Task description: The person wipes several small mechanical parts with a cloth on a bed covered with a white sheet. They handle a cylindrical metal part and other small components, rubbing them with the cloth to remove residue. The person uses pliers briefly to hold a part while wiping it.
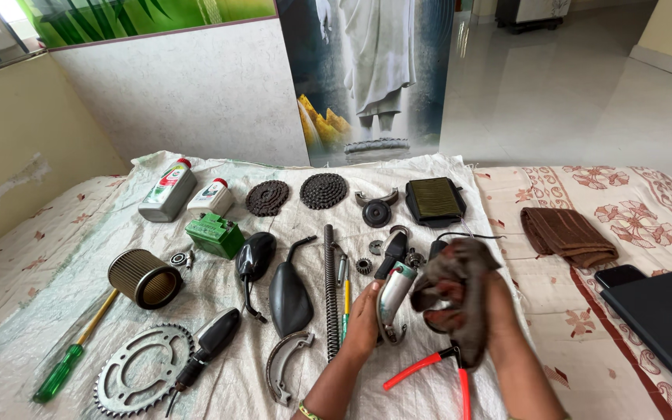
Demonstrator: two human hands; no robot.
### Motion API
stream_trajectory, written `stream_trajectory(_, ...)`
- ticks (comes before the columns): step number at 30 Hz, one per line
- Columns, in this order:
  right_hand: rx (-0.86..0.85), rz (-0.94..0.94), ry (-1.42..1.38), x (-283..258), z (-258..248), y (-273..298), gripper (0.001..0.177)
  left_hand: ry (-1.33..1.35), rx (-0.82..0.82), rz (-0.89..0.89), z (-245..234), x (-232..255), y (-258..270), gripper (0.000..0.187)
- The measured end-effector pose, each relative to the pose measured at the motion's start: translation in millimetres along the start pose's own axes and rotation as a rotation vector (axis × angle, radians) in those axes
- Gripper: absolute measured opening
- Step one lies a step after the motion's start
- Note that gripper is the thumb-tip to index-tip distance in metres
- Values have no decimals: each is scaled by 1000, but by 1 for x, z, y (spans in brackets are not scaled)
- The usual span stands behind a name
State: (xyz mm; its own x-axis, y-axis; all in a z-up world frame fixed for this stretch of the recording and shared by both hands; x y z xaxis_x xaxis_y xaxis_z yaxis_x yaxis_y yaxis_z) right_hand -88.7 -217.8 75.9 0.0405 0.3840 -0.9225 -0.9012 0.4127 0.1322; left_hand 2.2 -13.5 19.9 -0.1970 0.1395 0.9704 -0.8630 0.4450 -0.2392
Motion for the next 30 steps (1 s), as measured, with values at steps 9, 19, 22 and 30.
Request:
stream_trajectory(9, 137, -318, 307, 4, 8, -8, 36, -148, -293, 87, 28, 47, 24, 38)
stream_trajectory(19, 4, -734, 734, 8, 70, 28, 42, -151, -127, -42, 23, -25, 7, 67)
stream_trajectory(22, -147, -786, 862, 4, 86, 52, 63, -500, -10, 468, 3, -44, -6, 46)
stream_trajectory(30, -82, -606, 870, 5, 84, 50, 51, 286, 6, -117, 11, 6, 5, 59)
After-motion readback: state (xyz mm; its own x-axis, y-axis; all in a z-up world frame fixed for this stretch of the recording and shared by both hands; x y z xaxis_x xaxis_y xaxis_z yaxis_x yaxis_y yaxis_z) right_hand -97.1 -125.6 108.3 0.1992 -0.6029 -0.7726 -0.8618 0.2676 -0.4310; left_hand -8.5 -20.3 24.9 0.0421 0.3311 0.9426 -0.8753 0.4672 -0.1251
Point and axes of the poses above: each hand's wrist, its own y-axis away from the middle knuckle, its own z-axis out of the palm, x = y × z, the point moved 2 cm from there along -y, towards the middle knuckle, and after that the axes turned 8 degrees about z, right-handed, at the moved point
